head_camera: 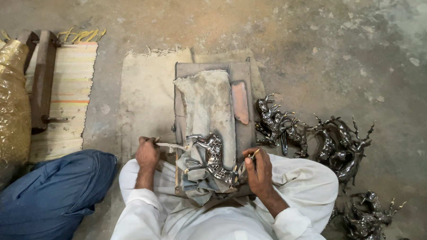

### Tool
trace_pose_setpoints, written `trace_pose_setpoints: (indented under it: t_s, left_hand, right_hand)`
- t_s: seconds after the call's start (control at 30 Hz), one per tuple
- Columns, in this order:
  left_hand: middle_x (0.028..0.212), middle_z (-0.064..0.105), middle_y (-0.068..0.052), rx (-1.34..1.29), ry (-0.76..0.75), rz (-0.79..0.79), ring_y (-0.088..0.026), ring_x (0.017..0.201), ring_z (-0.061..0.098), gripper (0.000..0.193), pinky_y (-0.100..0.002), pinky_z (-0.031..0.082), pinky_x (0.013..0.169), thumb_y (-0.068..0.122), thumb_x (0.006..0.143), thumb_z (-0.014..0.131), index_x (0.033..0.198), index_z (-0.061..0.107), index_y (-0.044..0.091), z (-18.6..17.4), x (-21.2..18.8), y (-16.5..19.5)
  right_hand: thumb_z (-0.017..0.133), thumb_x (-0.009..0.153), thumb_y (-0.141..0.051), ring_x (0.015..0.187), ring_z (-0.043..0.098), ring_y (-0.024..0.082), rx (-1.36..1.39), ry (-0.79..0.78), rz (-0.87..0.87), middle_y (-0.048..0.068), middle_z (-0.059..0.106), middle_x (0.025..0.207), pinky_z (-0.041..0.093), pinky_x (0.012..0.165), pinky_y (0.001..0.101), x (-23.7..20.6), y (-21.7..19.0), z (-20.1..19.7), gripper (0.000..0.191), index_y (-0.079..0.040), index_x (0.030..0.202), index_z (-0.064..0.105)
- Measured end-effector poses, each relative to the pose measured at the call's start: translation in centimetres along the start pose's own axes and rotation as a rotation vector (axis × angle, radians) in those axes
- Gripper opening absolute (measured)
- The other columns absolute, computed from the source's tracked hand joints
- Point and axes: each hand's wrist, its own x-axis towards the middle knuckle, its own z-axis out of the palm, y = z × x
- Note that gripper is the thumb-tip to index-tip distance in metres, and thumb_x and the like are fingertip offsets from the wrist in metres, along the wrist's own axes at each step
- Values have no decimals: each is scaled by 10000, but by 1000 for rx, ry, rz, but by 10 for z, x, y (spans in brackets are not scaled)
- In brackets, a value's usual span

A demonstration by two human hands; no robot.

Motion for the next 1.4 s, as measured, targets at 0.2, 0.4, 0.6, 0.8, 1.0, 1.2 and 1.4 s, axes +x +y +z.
trace_pose_setpoints:
  t_s: [0.2,0.4,0.6,0.8,1.0,1.2,1.4]
  left_hand:
    - [1260,696,-125,25,-626,80,-368,1077,693,282,-476,548,922,180,930,649,1199,733,184,17,14,17]
    - [1241,694,-134,-11,-636,110,-357,1065,690,298,-469,549,915,150,918,650,1211,710,151,55,4,21]
    - [1223,693,-143,-98,-553,119,-347,1052,687,318,-461,551,909,120,907,651,1223,687,118,70,17,17]
    - [1204,691,-152,-219,-491,174,-336,1040,684,340,-453,552,902,90,895,653,1235,664,85,82,37,40]
    - [1185,689,-161,-300,-472,166,-325,1027,681,364,-446,553,896,60,883,654,1247,640,52,87,31,52]
    - [1166,688,-170,-370,-418,153,-314,1015,678,389,-438,554,889,30,872,656,1259,617,19,81,16,46]
    - [1147,686,-179,-519,-280,176,-303,1002,674,416,-431,556,883,0,860,657,1271,594,-13,70,0,19]
  right_hand:
    - [507,1010,-321,1004,598,295,-110,34,-52,103,657,990,402,940,426,1,-2,0,300,-64,1023,661]
    - [515,1004,-318,967,581,293,-97,41,-14,101,648,974,413,905,414,0,-3,1,300,-58,1012,664]
    - [516,988,-332,952,583,282,-80,18,-6,99,643,956,415,892,409,-1,-1,-1,310,-63,1012,669]
    - [520,988,-331,955,573,290,-57,28,-22,102,649,960,417,890,411,-1,0,-2,314,-53,993,666]
    - [522,992,-339,954,574,279,-55,22,-2,101,650,959,421,892,404,-5,-1,-4,323,-49,995,663]
    - [505,1006,-407,960,581,271,-27,1,-8,96,653,965,412,901,403,-3,-6,-8,393,-46,1002,659]
    - [479,1033,-451,998,577,285,-7,7,-53,104,642,1013,415,917,402,0,-13,-10,447,-38,1044,650]
